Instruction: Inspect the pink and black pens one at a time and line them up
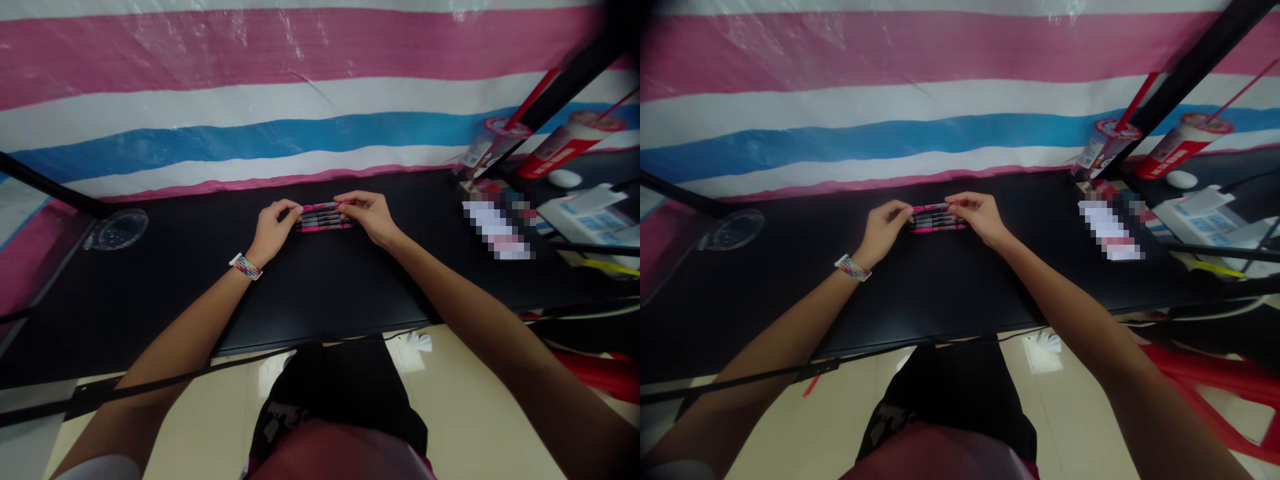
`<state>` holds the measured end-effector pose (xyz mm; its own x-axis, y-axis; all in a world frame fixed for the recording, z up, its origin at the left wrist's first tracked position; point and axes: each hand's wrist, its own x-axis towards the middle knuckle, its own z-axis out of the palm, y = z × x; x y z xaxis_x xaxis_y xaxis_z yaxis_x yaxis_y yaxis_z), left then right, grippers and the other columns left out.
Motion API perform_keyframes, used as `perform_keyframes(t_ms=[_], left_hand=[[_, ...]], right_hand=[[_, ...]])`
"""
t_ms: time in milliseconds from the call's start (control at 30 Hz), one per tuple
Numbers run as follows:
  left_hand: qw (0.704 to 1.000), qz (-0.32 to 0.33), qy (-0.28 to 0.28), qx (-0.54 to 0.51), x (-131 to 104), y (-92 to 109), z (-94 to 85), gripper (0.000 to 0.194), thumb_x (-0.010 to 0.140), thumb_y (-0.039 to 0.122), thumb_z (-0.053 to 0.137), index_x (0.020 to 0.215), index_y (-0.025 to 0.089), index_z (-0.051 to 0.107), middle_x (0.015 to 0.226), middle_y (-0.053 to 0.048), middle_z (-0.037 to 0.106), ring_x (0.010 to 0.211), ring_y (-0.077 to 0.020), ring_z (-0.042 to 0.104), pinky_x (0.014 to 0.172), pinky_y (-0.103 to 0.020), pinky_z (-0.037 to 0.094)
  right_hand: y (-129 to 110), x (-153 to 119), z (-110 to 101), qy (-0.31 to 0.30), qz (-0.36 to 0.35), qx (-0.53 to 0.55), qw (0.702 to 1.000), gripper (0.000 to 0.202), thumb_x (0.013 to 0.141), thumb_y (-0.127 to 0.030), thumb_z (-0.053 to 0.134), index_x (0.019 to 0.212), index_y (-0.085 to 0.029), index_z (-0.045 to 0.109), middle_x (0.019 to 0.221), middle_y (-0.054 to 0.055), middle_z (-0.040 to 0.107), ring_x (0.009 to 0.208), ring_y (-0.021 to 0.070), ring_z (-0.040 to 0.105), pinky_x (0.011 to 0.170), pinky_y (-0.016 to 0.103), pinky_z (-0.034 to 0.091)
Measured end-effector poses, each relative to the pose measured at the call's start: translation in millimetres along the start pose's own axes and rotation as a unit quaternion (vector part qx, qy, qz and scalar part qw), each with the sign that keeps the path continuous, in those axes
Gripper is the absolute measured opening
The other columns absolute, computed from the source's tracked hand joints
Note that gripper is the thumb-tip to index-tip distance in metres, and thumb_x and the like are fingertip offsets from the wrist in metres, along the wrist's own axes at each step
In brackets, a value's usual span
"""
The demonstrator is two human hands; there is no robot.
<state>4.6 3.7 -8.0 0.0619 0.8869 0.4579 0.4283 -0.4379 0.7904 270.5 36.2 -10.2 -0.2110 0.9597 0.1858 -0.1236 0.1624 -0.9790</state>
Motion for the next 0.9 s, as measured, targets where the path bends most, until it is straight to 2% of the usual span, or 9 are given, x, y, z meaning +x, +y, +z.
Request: perform_keyframes(t_ms=[67, 233, 300, 400, 500, 633, 733, 900], left_hand=[[1.0, 0.016, 0.009, -0.003, -0.9, 2.0, 0.4, 0.013, 0.101, 0.038, 0.078, 0.1, 0.027, 0.084, 0.1, -0.005, 0.084, 0.097, -0.0244, 0.073, 0.098, -0.042, 0.058], [0.999, 0.039, 0.021, -0.01, -2.8, 7.1, 1.0, 0.012, 0.101, 0.037, 0.08, 0.107, 0.028, 0.085, 0.108, -0.007, 0.084, 0.104, -0.0251, 0.074, 0.102, -0.043, 0.058], [0.999, 0.034, 0.022, -0.024, -2.8, 7.5, 0.9, 0.016, 0.102, 0.042, 0.079, 0.107, 0.027, 0.084, 0.109, -0.007, 0.084, 0.103, -0.0246, 0.075, 0.101, -0.041, 0.058], [0.998, 0.021, 0.039, -0.033, -2.2, 6.2, 0.3, 0.025, 0.102, 0.05, 0.079, 0.106, 0.025, 0.084, 0.108, -0.008, 0.083, 0.102, -0.0243, 0.075, 0.098, -0.04, 0.059], [0.997, 0.022, 0.055, -0.043, -1.7, 4.8, -0.5, 0.027, 0.102, 0.051, 0.08, 0.106, 0.025, 0.083, 0.108, -0.008, 0.082, 0.101, -0.0238, 0.075, 0.097, -0.039, 0.059], [0.996, 0.028, 0.055, -0.061, -2.2, 6.1, 0.1, 0.023, 0.102, 0.047, 0.081, 0.107, 0.026, 0.083, 0.109, -0.008, 0.082, 0.103, -0.0235, 0.076, 0.099, -0.04, 0.059], [0.997, 0.027, 0.051, -0.048, -3.3, 9.1, 1.5, 0.024, 0.102, 0.049, 0.08, 0.106, 0.026, 0.084, 0.107, -0.008, 0.083, 0.103, -0.0242, 0.075, 0.1, -0.041, 0.059], [0.997, 0.043, 0.054, -0.033, -4.5, 13.0, 2.0, 0.021, 0.102, 0.047, 0.08, 0.106, 0.026, 0.084, 0.106, -0.007, 0.083, 0.102, -0.0242, 0.075, 0.1, -0.042, 0.058]], right_hand=[[-0.4, 0.1, 0.4, 0.004, 0.008, 0.01, 1.0, 0.029, 0.076, -0.039, 0.095, 0.101, -0.026, 0.09, 0.091, 0.005, 0.083, 0.079, 0.0211, 0.072, 0.091, 0.046, 0.065], [-6.1, -1.3, 2.1, -0.005, 0.035, 0.077, 0.996, 0.03, 0.075, -0.035, 0.096, 0.102, -0.027, 0.089, 0.089, 0.002, 0.08, 0.077, 0.0189, 0.07, 0.096, 0.046, 0.063], [-10.8, -2.4, 2.6, -0.04, 0.058, 0.116, 0.991, 0.036, 0.076, -0.035, 0.093, 0.112, -0.028, 0.088, 0.092, 0.002, 0.08, 0.081, 0.0208, 0.072, 0.1, 0.047, 0.063], [-18.5, -3.9, 3.4, -0.117, 0.106, 0.177, 0.972, 0.049, 0.083, -0.046, 0.081, 0.127, -0.025, 0.084, 0.106, 0.008, 0.084, 0.094, 0.0267, 0.076, 0.104, 0.051, 0.063], [-24.2, -5.5, 4.8, -0.157, 0.13, 0.215, 0.955, 0.061, 0.084, -0.055, 0.07, 0.135, -0.022, 0.08, 0.122, 0.012, 0.085, 0.107, 0.0323, 0.077, 0.108, 0.054, 0.063], [-27.1, -7.4, 7.4, -0.16, 0.143, 0.208, 0.954, 0.062, 0.082, -0.055, 0.071, 0.136, -0.024, 0.078, 0.13, 0.013, 0.085, 0.119, 0.0352, 0.076, 0.109, 0.056, 0.062], [-26.8, -7.9, 8.5, -0.151, 0.129, 0.195, 0.96, 0.056, 0.083, -0.055, 0.073, 0.131, -0.026, 0.078, 0.128, 0.011, 0.085, 0.119, 0.0332, 0.076, 0.107, 0.053, 0.063], [-24.3, -7.4, 8.6, -0.14, 0.103, 0.191, 0.966, 0.056, 0.089, -0.066, 0.069, 0.127, -0.027, 0.08, 0.122, 0.013, 0.084, 0.115, 0.0324, 0.076, 0.106, 0.055, 0.064]])
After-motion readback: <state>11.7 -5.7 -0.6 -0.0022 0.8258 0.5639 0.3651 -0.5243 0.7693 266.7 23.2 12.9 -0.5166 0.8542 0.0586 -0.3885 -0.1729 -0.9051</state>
